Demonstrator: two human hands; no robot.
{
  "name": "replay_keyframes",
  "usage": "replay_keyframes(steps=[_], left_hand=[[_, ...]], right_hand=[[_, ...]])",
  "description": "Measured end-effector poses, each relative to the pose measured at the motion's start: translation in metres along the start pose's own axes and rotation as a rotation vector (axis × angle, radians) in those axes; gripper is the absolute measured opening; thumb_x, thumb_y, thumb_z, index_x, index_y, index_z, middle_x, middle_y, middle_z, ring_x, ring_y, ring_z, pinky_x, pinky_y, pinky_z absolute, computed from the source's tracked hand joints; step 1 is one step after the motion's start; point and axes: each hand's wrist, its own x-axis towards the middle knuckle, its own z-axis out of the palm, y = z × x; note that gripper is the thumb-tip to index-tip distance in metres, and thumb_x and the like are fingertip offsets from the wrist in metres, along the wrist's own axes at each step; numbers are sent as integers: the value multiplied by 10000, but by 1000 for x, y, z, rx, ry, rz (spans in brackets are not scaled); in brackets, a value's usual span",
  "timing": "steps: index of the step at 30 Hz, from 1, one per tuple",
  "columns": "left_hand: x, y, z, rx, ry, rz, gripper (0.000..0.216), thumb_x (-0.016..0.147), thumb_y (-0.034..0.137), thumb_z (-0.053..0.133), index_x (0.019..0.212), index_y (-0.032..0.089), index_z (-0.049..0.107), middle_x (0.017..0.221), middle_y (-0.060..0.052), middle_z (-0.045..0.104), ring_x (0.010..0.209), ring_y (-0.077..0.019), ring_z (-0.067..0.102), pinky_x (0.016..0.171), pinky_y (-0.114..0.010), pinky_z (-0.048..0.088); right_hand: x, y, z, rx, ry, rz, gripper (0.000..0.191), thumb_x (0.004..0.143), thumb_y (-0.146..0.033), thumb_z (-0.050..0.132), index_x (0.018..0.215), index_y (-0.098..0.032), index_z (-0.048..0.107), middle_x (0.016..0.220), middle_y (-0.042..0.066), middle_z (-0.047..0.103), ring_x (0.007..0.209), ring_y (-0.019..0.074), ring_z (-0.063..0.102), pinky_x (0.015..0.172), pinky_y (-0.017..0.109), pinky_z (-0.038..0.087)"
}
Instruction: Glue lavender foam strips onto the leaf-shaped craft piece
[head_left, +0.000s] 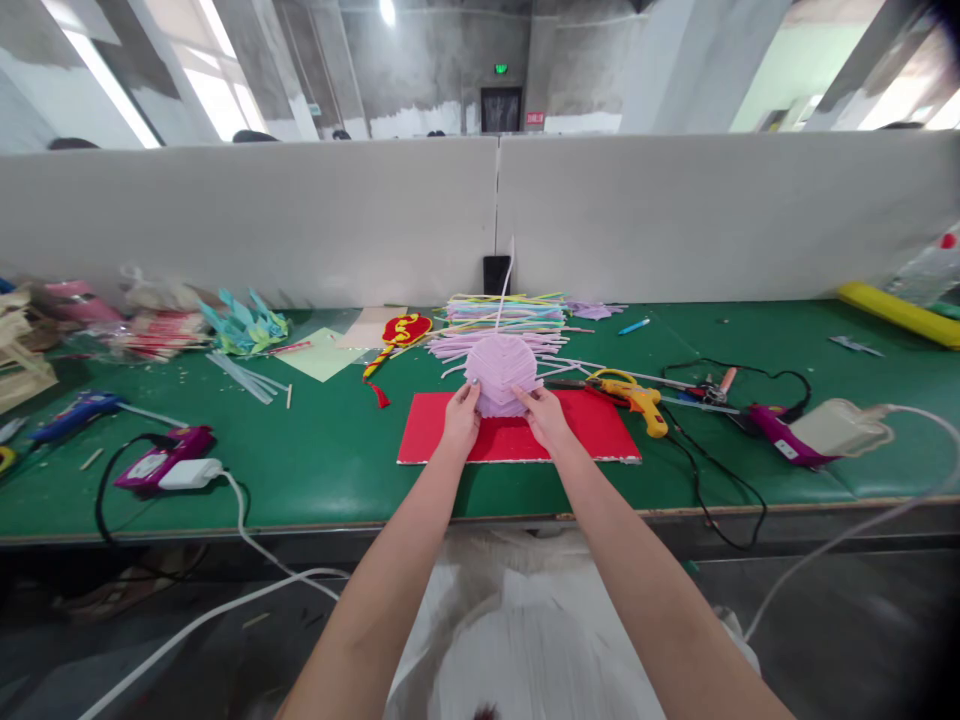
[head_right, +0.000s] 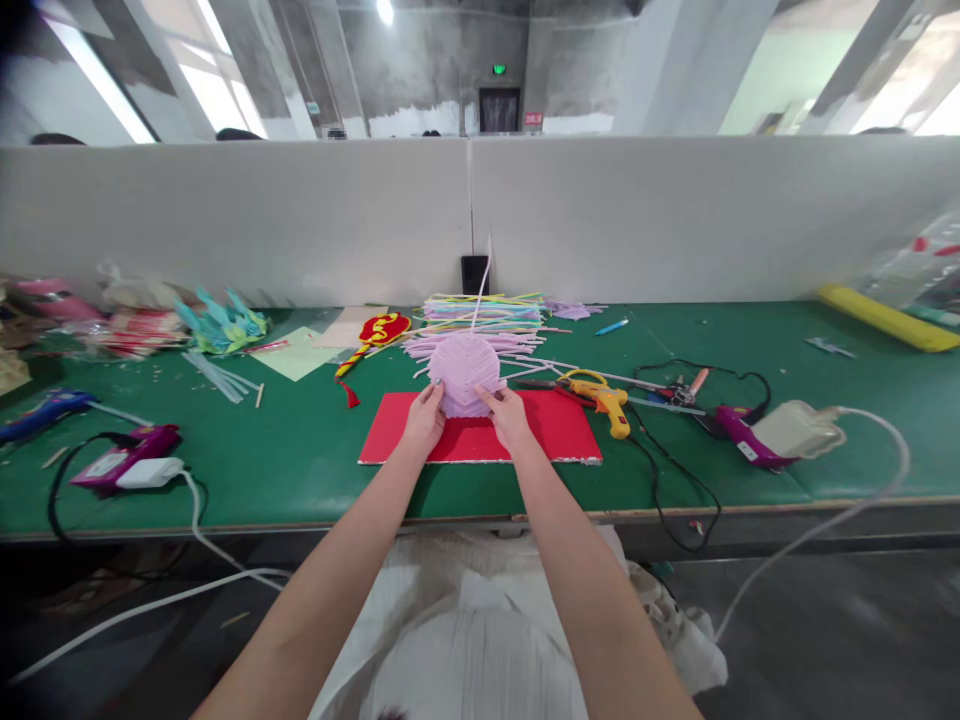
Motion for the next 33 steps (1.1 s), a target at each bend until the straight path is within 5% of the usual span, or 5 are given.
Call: replay_keyframes(steps=[14,20,33], left_hand=[[3,0,-5,-41,87,-19,328,616,308,810,850,180,620,694,30,671,629,-97,612,638,-216,466],[5,0,-9,-59,115,-34,294,706,262,745,966,179,636,821,-18,702,724,-128,644,714,-257,497],[8,-2,-8,-109,120,-32,236,669,218,770,867,157,657,748,-18,714,759,-149,676,829,-299,489]], right_hand=[[-2,-4,3,0,-3,12,467,504,-295,840,921,-203,652,812,-5,743,783,197,698,711,340,569],[-3,-5,4,8,6,2,483,514,-296,838,951,-206,652,838,-8,743,792,186,695,745,333,562],[0,-1,0,11,-1,8,530,509,-316,845,991,-204,656,910,20,744,888,217,685,799,360,548]])
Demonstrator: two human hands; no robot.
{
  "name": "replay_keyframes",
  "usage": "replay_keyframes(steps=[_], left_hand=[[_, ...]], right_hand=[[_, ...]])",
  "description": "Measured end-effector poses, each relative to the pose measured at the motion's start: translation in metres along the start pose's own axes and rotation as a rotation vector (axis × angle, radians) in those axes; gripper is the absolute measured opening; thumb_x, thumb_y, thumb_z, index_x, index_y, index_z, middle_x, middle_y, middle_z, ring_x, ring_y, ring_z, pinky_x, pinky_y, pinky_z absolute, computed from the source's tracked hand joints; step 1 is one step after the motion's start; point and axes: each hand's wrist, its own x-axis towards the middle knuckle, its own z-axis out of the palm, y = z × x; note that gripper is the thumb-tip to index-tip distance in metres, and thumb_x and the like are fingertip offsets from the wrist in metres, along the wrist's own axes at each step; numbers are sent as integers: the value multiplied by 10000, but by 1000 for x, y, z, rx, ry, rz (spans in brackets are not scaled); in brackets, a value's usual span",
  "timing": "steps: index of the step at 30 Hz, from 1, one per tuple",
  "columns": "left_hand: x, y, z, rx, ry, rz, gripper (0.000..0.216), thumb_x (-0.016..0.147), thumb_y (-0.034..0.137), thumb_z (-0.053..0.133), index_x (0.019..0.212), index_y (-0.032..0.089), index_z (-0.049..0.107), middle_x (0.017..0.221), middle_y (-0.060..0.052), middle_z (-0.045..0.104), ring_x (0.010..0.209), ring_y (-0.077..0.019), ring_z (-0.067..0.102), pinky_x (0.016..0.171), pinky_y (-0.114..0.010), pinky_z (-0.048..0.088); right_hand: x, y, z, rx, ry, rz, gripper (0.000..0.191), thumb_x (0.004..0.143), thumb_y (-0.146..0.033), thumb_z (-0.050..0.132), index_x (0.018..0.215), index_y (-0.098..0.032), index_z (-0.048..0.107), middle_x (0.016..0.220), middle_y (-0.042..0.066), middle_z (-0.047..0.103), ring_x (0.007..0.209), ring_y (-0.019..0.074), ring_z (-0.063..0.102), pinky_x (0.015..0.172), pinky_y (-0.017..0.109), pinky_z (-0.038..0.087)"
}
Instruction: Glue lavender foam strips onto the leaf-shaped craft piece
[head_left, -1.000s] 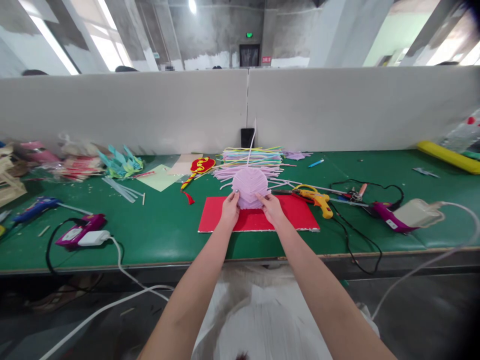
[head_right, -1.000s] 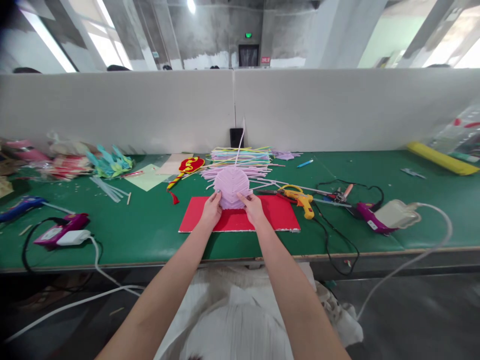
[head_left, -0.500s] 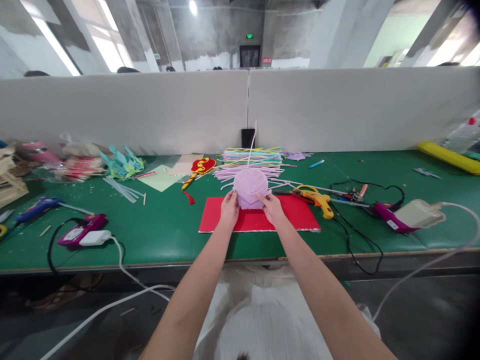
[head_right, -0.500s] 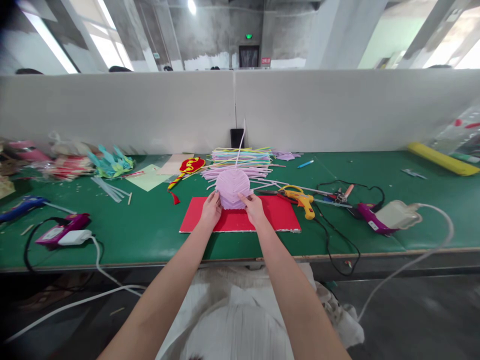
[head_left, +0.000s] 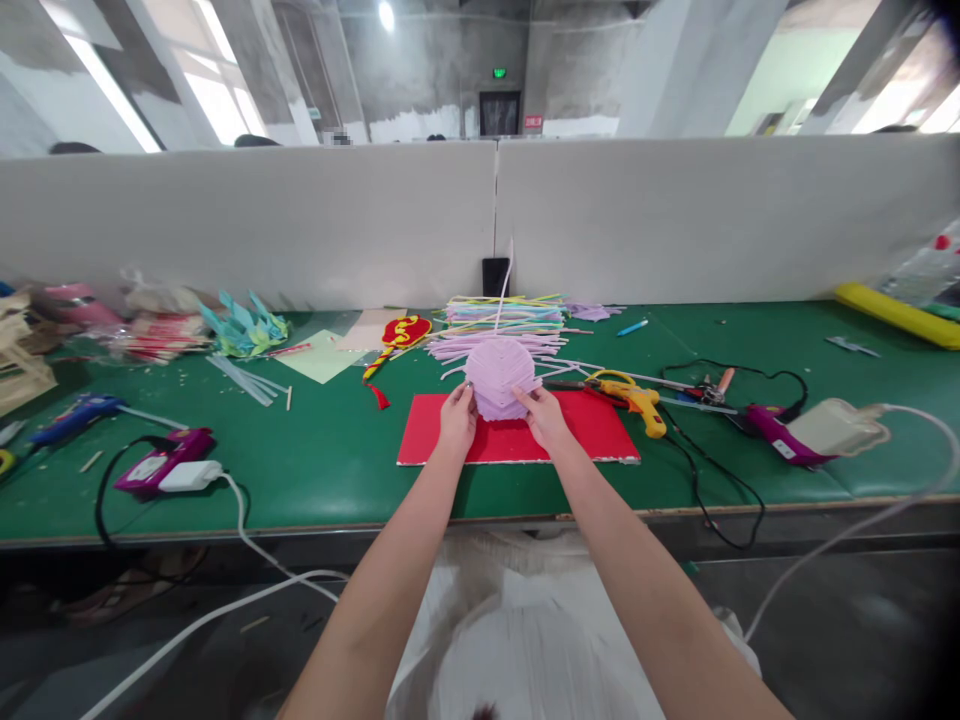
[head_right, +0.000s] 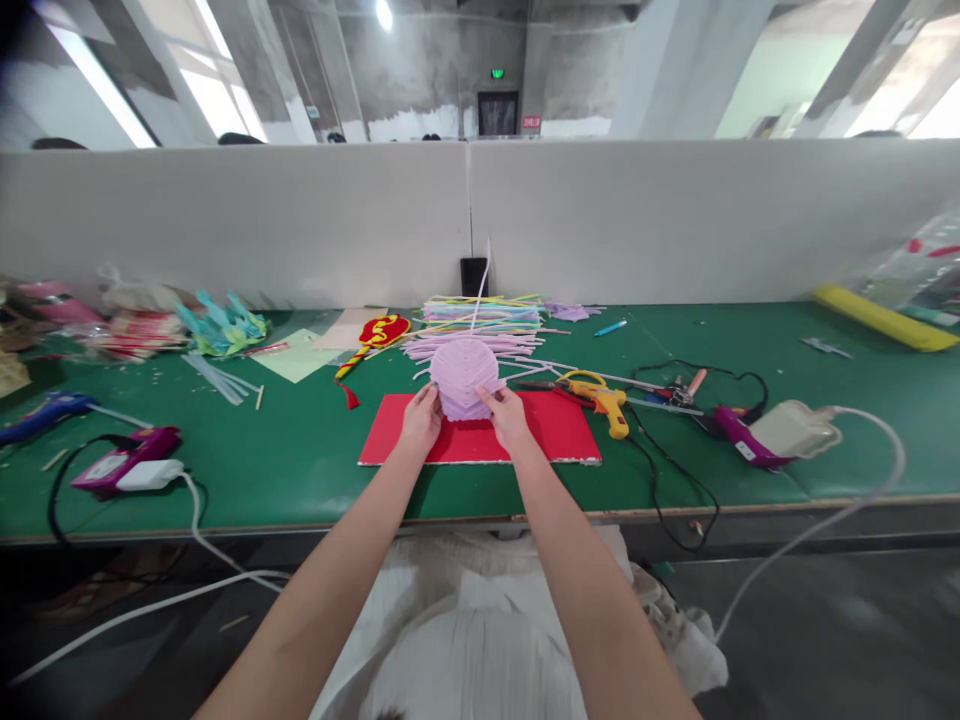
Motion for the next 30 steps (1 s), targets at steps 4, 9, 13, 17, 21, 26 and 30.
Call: replay_keyframes(steps=[4,9,13,17,21,26,30], left_hand=[[0,-1,0,-3,-2,-1,242,675,215,764,882,156,655,743,-14,713,722,-137,669,811,-288,492],[-3,1,1,-8,-3,14,270,674,225,768,907,165,648,772,-13,716,681,-108,652,719,-226,493],[-7,4,3,-14,-8,12,260,680,265,770,886,170,643,772,-10,715,637,-96,640,631,-200,480],[-9,6,5,-19,-1,6,249,678,253,775,875,169,648,743,2,709,619,-86,634,607,-185,469],[-10,6,7,-15,0,6,229,688,226,770,880,160,663,713,9,706,586,-77,620,615,-183,474],[-10,5,9,-6,-19,19,193,733,239,739,893,145,685,842,-41,734,765,-126,668,782,-238,502],[-8,3,8,0,-21,21,166,741,248,734,857,139,685,866,-59,736,871,-155,669,881,-277,484]], right_hand=[[0,0,0,-4,-1,0,538,504,-324,847,992,-195,659,915,28,745,888,221,686,810,366,545],[-1,-1,1,-14,-5,-5,564,507,-329,847,1020,-194,655,930,37,743,917,225,679,826,369,538],[0,-1,1,-27,-6,-13,569,500,-348,848,1013,-198,655,942,39,742,906,222,680,818,364,539],[-1,-1,1,-40,-12,-16,547,511,-347,845,1001,-195,656,934,39,742,905,219,678,818,365,537],[-1,0,2,-50,-18,-17,511,504,-352,845,954,-191,665,914,31,744,894,221,678,823,371,536],[0,3,1,-70,-17,-7,458,499,-347,847,888,-181,670,880,35,745,883,231,679,820,388,536],[0,3,0,-79,-15,-4,464,502,-351,846,898,-183,670,881,37,745,900,231,676,829,390,532]])
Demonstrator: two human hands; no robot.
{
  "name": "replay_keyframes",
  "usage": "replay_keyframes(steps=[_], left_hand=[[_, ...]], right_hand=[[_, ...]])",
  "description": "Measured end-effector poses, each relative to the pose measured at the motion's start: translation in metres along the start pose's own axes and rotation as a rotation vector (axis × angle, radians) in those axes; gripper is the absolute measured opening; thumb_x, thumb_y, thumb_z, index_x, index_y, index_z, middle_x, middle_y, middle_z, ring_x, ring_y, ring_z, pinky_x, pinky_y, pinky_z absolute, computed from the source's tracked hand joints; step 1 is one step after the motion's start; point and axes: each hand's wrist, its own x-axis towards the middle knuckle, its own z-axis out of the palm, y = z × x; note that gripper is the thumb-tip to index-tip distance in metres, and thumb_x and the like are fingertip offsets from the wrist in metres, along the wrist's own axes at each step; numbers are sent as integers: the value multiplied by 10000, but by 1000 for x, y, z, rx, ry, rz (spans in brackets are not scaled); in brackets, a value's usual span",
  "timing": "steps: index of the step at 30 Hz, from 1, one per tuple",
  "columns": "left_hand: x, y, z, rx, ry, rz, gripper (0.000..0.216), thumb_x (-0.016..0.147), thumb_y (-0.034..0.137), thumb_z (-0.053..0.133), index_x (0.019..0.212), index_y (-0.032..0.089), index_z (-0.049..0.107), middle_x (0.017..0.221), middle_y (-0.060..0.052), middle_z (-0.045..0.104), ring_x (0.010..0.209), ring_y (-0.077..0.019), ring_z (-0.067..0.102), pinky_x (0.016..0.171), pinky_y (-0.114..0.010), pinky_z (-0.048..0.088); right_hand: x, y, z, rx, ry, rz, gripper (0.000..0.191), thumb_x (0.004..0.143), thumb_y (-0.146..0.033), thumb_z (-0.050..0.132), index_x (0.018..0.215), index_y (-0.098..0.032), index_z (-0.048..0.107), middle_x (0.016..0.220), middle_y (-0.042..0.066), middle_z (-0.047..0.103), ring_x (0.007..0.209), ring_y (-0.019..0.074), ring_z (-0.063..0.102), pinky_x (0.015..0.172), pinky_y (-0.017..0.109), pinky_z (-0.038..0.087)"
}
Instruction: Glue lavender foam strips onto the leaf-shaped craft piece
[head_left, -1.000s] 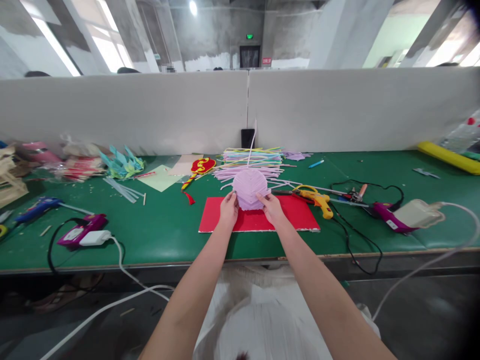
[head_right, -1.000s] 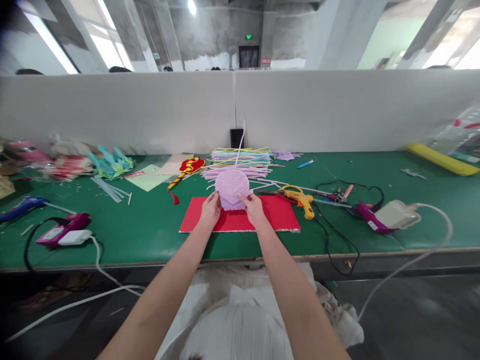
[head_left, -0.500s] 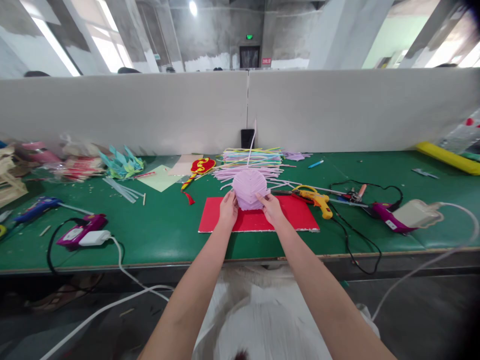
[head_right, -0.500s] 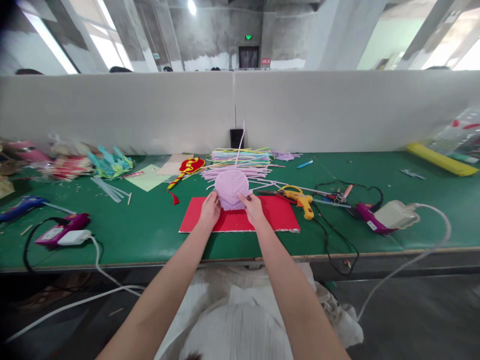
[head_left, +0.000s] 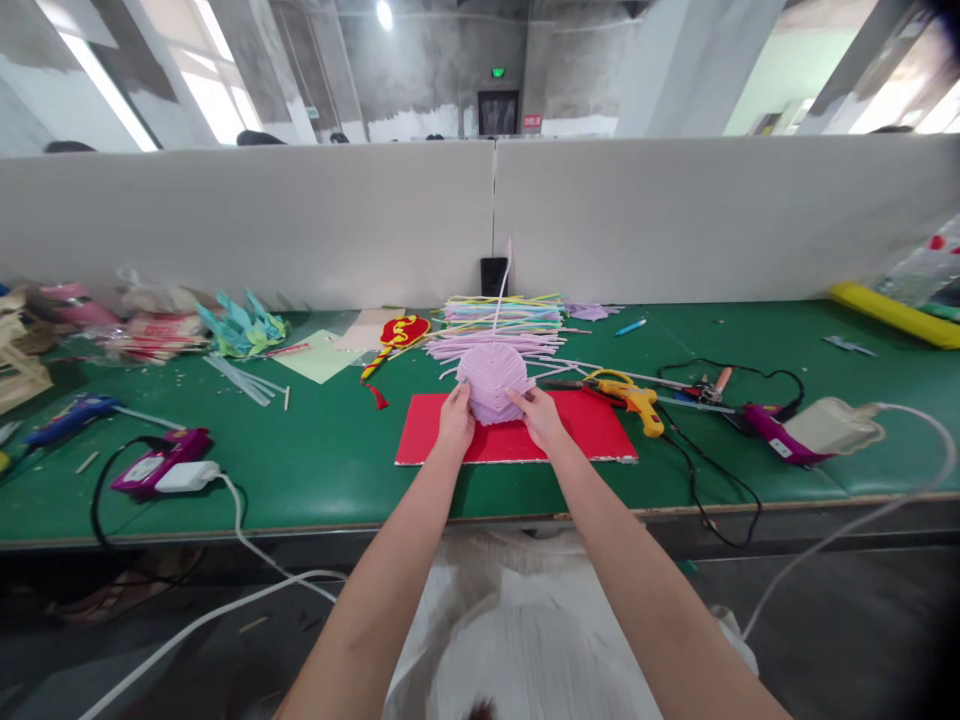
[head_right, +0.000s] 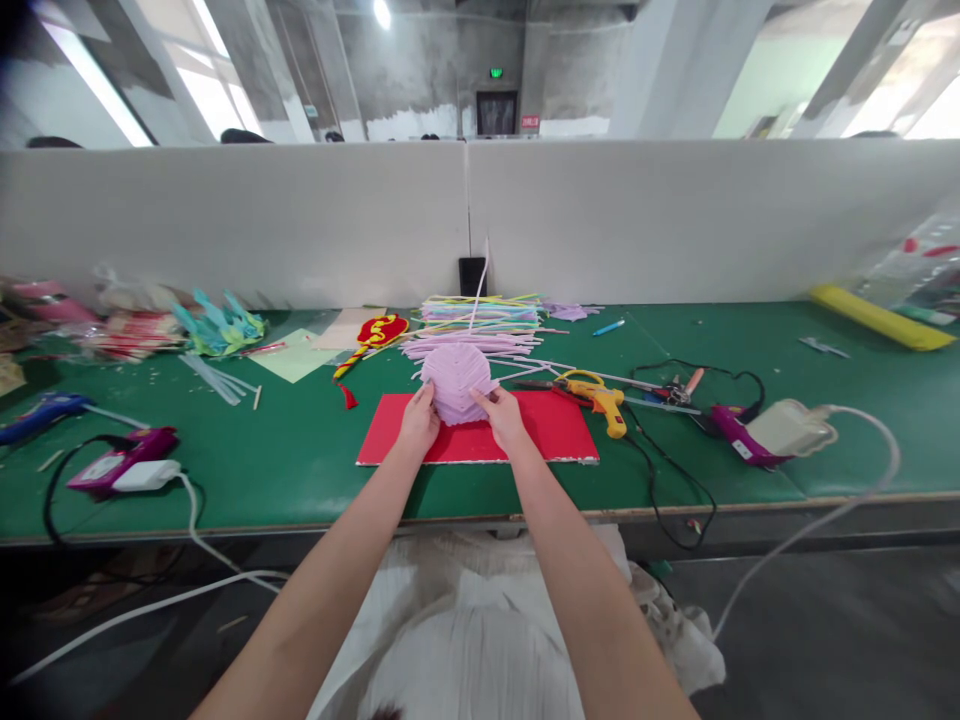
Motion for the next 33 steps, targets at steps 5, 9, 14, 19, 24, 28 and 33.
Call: replay_keyframes(steps=[5,9,14,19,24,28,33], left_hand=[[2,-1,-1,0,0,-9,172,718,252,753,829,145,677,817,-47,733,865,-159,670,876,-280,490],[3,-1,-2,-4,4,-10,171,709,255,758,813,149,674,790,-39,729,840,-156,672,841,-271,501],[4,-1,-3,-2,7,-5,212,683,271,777,825,153,674,791,-34,728,841,-161,674,818,-267,506],[1,0,0,12,-15,-6,325,582,188,829,865,156,673,806,-37,733,869,-181,682,865,-299,504],[0,1,1,1,-19,-11,366,596,163,822,929,157,671,923,-62,737,987,-204,662,943,-329,482],[2,1,0,-29,8,-25,263,705,270,766,919,149,674,1009,-86,723,1099,-223,616,982,-337,465],[3,0,0,-46,31,-41,254,753,343,722,918,155,677,1050,-100,713,1165,-238,576,1009,-352,451]], right_hand=[[0,0,0,-8,-2,-5,477,485,-369,851,887,-183,674,872,37,747,894,227,676,834,381,531],[-1,0,0,-12,-12,-6,467,494,-372,847,887,-185,677,884,37,745,895,226,675,831,384,533],[-1,0,0,-16,-18,-8,468,506,-367,843,906,-186,679,920,45,742,912,228,670,831,384,529],[-1,-1,1,-18,-10,-11,503,507,-383,839,939,-184,677,928,47,742,911,228,668,828,377,525],[-1,0,0,-30,-24,-16,473,513,-362,837,921,-177,685,912,44,742,903,225,667,838,381,515],[0,3,-1,-47,-50,-31,440,498,-313,845,889,-175,697,906,37,743,914,218,662,870,371,499],[1,4,-1,-59,-58,-30,428,505,-317,841,886,-180,700,911,36,744,928,222,659,867,373,502]])
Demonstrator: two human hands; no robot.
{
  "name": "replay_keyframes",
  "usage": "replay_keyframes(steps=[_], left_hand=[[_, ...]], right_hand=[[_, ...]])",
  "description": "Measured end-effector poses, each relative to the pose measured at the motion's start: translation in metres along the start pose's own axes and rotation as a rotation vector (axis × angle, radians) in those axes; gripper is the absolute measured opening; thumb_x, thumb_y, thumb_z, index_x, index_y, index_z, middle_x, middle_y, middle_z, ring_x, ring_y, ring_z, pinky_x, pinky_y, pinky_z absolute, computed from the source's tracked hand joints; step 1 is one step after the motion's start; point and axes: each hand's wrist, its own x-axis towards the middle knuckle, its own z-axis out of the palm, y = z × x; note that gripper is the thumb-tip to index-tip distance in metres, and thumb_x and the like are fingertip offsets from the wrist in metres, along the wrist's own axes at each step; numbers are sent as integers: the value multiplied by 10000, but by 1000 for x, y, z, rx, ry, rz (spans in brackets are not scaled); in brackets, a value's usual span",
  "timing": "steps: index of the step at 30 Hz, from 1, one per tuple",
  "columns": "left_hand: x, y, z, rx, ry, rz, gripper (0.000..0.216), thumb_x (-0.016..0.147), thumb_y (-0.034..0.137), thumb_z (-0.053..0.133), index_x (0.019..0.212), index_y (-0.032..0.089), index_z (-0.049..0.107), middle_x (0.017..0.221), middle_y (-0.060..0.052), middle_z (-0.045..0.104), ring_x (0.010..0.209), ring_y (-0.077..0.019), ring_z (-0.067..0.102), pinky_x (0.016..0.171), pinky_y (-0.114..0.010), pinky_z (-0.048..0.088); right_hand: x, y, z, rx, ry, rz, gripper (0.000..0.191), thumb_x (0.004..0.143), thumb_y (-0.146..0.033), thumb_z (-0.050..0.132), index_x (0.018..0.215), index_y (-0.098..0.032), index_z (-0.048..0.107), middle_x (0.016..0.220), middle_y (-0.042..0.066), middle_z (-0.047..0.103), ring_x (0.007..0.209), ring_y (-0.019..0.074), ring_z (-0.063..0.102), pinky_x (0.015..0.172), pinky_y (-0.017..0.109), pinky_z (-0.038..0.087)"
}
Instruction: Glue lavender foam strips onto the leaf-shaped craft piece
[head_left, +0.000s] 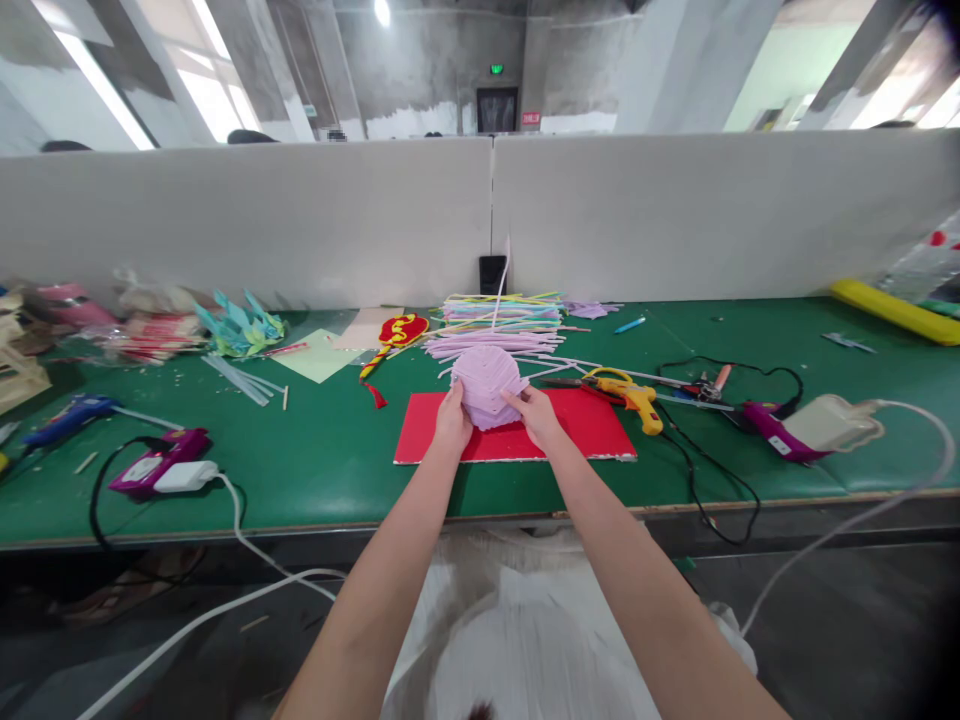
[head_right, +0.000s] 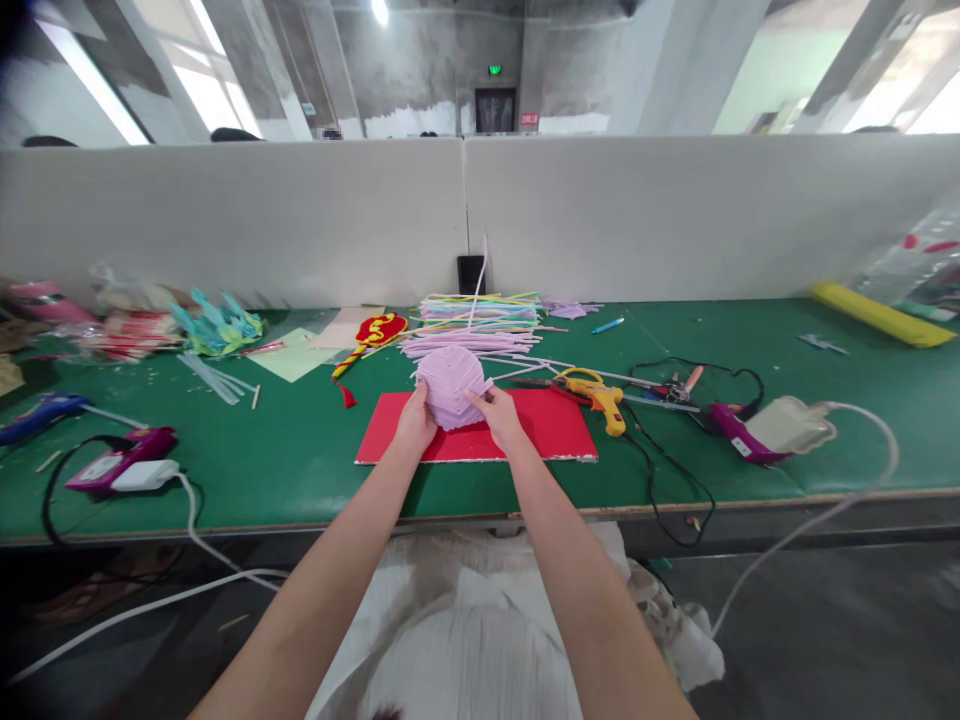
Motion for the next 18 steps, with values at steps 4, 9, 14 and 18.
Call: replay_keyframes(steps=[4,9,14,18], left_hand=[[0,0,0,-5,7,-9,240,749,339,726,901,160,676,1053,-95,713,1165,-245,575,1009,-369,455],[-2,2,1,1,-9,-15,255,722,329,750,899,160,677,1051,-93,714,1156,-247,582,994,-366,469],[-6,3,3,37,-44,-21,267,652,204,796,884,132,684,909,-88,740,1048,-241,645,971,-359,483],[-6,2,4,64,-39,-18,296,618,154,807,885,139,682,828,-67,745,966,-227,677,943,-360,499]], right_hand=[[0,-1,0,2,19,8,439,543,-372,822,920,-187,694,902,32,746,916,217,668,863,371,509],[-1,-3,1,11,43,22,431,554,-431,811,889,-186,698,864,34,749,888,227,680,826,376,530],[-1,-5,1,40,65,19,448,545,-447,816,888,-188,690,858,35,748,883,230,684,806,372,539],[-1,-6,1,42,74,18,465,550,-449,812,911,-188,680,869,38,746,886,230,684,797,367,540]])
